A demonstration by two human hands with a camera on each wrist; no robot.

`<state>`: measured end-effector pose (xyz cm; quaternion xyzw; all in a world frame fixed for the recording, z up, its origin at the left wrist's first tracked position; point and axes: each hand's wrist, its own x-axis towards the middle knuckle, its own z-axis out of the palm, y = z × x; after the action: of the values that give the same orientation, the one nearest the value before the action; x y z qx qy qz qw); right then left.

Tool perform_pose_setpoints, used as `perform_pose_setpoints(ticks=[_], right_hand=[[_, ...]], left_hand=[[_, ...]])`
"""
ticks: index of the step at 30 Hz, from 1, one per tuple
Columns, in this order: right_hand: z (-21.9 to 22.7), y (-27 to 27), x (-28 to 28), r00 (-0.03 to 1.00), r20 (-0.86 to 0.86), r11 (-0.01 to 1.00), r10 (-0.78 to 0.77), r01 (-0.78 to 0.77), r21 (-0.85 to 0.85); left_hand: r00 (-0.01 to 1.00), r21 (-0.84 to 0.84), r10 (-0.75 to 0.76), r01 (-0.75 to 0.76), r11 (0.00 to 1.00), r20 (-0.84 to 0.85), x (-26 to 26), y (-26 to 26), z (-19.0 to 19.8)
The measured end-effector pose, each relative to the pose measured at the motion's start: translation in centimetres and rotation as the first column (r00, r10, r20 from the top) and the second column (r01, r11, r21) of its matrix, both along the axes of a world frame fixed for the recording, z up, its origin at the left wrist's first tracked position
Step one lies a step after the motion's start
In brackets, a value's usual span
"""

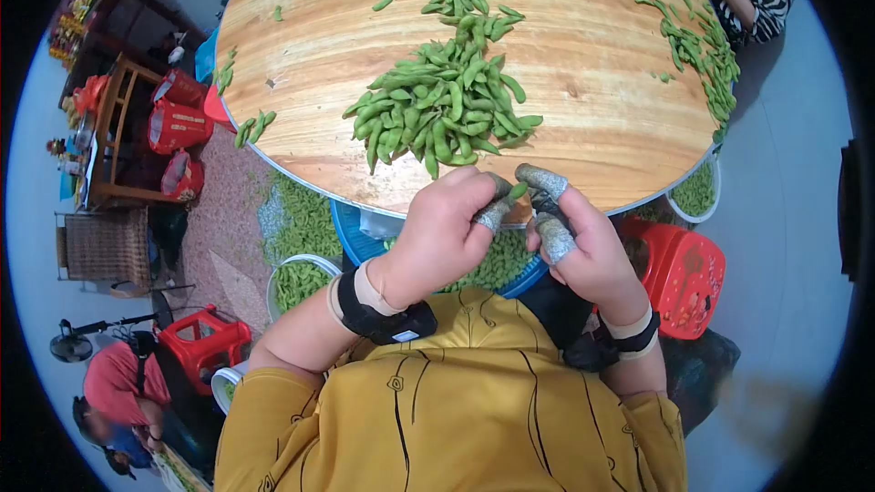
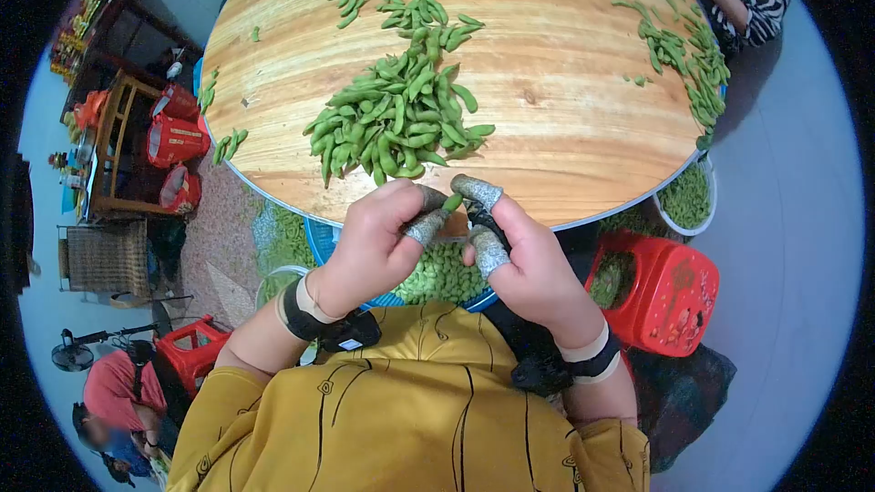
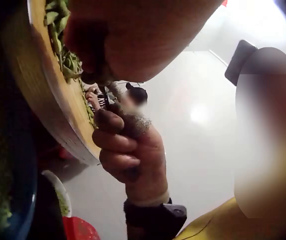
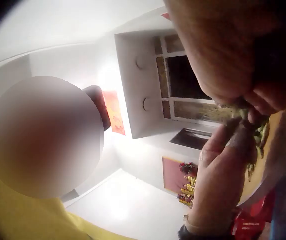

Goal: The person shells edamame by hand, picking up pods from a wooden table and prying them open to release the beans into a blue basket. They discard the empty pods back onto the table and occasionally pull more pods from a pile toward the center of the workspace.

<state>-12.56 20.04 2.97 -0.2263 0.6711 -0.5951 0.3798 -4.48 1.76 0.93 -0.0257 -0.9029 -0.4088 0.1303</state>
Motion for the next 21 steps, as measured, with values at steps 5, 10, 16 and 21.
perform_pose_setpoints(ticks=[5,10,16,21], right_hand=[[-1.1,-0.3,-0.1,0.995,0.093,0.998,0.041,-0.036,-0.054],[-2.5,-0.2,0.2,0.796,0.566,0.930,0.214,0.010,-0.367],[-4.1,-1.4,0.7,0.734,-0.677,0.994,-0.054,-0.024,-0.105],[-3.5,-1.5,0.1,0.964,-0.262,0.992,-0.051,0.019,-0.122]], left_hand=[[0.996,-0.047,-0.044,0.041,0.998,-0.074,0.2,-0.4,-0.1],[0.890,0.970,-0.388,-0.234,0.063,0.240,0.8,-1.1,-1.4],[0.832,0.922,-0.495,-0.360,-0.141,0.249,0.8,-2.1,-1.7],[0.792,0.924,-0.476,-0.343,0.172,0.383,0.9,-1.9,-1.2]])
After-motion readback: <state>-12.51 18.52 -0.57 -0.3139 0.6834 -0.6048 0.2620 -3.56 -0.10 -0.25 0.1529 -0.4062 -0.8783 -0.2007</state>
